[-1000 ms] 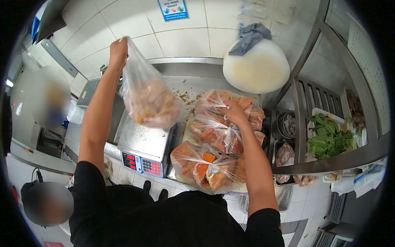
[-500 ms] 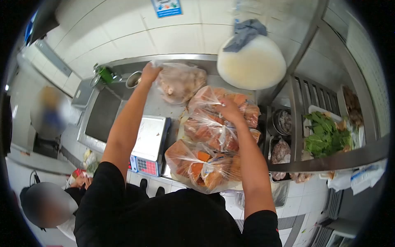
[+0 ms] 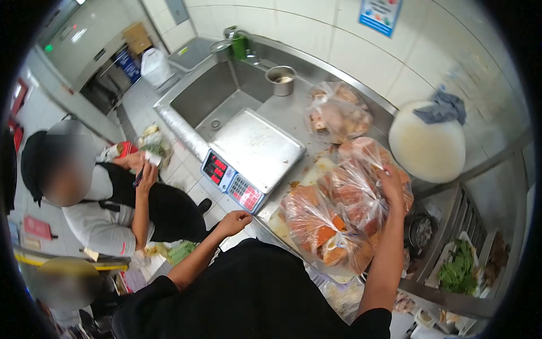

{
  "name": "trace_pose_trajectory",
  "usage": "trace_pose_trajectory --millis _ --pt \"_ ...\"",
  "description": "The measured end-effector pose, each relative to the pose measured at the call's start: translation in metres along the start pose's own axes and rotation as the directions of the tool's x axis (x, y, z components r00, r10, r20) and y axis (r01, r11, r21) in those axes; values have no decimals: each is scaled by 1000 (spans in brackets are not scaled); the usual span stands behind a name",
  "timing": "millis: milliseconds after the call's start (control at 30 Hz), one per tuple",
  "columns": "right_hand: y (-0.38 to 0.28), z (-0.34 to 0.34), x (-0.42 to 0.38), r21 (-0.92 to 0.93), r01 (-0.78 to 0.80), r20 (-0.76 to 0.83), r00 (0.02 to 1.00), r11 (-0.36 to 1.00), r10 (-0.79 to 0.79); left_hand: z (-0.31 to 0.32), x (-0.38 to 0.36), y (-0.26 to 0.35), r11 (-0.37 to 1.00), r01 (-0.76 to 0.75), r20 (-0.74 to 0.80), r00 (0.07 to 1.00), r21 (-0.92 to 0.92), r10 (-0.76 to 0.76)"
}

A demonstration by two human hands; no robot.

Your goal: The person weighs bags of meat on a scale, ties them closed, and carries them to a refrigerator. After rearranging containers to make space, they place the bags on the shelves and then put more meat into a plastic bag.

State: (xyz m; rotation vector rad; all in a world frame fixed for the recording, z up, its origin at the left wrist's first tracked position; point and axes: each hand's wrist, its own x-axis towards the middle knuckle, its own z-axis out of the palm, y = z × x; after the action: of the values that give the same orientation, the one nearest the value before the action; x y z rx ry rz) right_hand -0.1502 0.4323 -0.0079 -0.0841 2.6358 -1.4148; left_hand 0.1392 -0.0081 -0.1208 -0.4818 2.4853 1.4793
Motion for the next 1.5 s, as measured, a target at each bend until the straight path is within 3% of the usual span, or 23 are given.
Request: trace_pose_trajectory --millis 33,67,133,200,233,300,333,433,633,867,967,1167,1500 --pt "-4 -1 -1 -24 2 -26 1000 1000 -2 -3 -8 -24 974 75 38 996 214 -85" --pt "-6 -1 -2 -46 4 -53 999 999 -6 -2 -11 -56 956 202 32 976 214 -213" --pt "-3 0 1 -79 -5 -85 996 997 -2 3 -18 -117 919 276 -60 961 281 -270" --pt "-7 1 -3 -129 4 -113 993 992 -18 2 -30 -147 860 511 -23 859 -8 -511" --pt "-11 -1 -5 -123 23 -88 996 992 -34 4 -36 -165 828 545 -28 833 -132 -553" --pt "-12 -4 -4 -283 -4 -53 999 959 -11 7 -44 -192 791 602 -52 791 -111 -610" --pt "-7 -3 -1 -279 12 -38 999 960 -23 8 -48 -201 758 648 -57 756 -73 -652" --pt "6 -3 5 -103 36 -55 998 994 -42 8 -58 -210 768 628 -64 767 -126 -638" --pt "16 -4 9 -18 37 -21 999 999 -37 7 -54 -198 783 613 -36 785 -105 -619" --pt "28 -5 16 -22 74 -18 997 997 -74 1 -56 -168 806 590 -46 804 -49 -592" --pt "26 -5 15 22 37 -14 999 999 -37 5 -50 -191 794 606 -1 795 -59 -607" --pt "35 -6 21 -53 102 -53 993 993 -105 8 -55 -191 774 627 9 778 -83 -629" --pt "20 -6 13 -76 28 -32 999 997 -31 12 -51 -193 784 618 20 786 -64 -618"
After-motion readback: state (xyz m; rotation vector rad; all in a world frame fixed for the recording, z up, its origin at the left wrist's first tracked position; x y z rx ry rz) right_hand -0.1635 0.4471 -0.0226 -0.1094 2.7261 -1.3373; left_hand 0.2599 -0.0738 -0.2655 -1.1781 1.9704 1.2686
